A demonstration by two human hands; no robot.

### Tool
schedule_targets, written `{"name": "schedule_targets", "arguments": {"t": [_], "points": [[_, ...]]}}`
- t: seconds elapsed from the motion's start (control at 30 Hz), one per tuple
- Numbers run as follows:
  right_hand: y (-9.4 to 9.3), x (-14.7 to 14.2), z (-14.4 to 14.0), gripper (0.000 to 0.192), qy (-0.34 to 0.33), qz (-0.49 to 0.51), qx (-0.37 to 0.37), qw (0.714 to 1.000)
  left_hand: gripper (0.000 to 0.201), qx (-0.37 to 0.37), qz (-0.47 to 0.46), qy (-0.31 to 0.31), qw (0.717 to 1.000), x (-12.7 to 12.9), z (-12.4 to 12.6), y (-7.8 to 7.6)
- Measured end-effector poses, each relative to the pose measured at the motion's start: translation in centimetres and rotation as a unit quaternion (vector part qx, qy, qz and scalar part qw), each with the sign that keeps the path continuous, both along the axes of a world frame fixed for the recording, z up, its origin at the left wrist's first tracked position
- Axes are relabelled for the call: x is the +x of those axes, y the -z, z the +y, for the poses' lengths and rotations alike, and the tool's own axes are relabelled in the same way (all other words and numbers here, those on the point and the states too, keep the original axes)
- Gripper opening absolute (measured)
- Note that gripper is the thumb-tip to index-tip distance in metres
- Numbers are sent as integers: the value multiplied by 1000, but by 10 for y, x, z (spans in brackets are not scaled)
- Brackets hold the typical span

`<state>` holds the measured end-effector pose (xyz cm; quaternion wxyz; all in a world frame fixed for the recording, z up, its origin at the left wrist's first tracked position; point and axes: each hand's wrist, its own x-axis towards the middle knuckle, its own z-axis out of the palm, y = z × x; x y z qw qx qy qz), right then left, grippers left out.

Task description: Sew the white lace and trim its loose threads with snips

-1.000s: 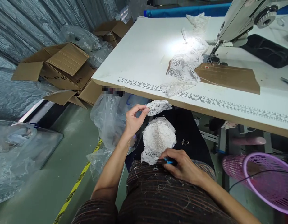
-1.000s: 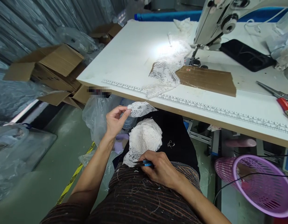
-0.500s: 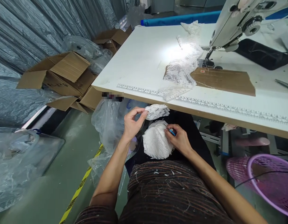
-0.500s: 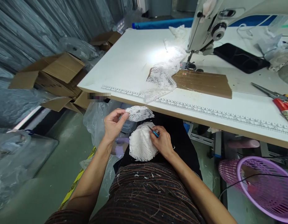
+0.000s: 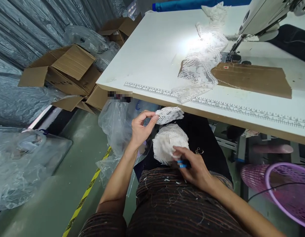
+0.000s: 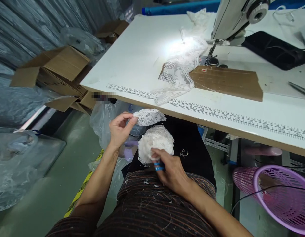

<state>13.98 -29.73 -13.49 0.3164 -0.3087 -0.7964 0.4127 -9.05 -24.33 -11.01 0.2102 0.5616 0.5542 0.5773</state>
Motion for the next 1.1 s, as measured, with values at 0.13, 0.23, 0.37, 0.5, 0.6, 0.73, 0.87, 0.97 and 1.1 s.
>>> {"name": "schedule_targets", "arguments": {"t": [0.13,0.23,0.37,0.5,0.6,0.73,0.87,0.97,1.1], "points": [[-24,10,-16,44,-155,13,-103,982,10,15,-1,9,1000,-1,-2,-2],[-34,12,-19,47,-186,-33,-119,975,11,21,-2,7,1000,-1,-3,-5],[-37,3,-17,42,-173,-15,-125,977,15,13,-15,-21,1000,2,-4,-9],[-28,-13,-5,18,-30,10,-174,984,18,14,-14,-39,999,5,-4,-10],[-14,-20,13,13,118,-14,-166,979,16,25,1,-28,999,5,-4,-11],[-9,-19,39,24,230,23,-89,969,7,61,71,13,996,9,-7,-17],[-31,-19,56,31,216,98,-135,962,12,103,220,106,964,27,-18,-23],[-46,-24,67,28,192,98,-138,966,16,122,292,177,932,37,-23,-25],[-50,-26,63,24,140,73,-130,979,14,89,162,148,972,29,-18,-28]]}}
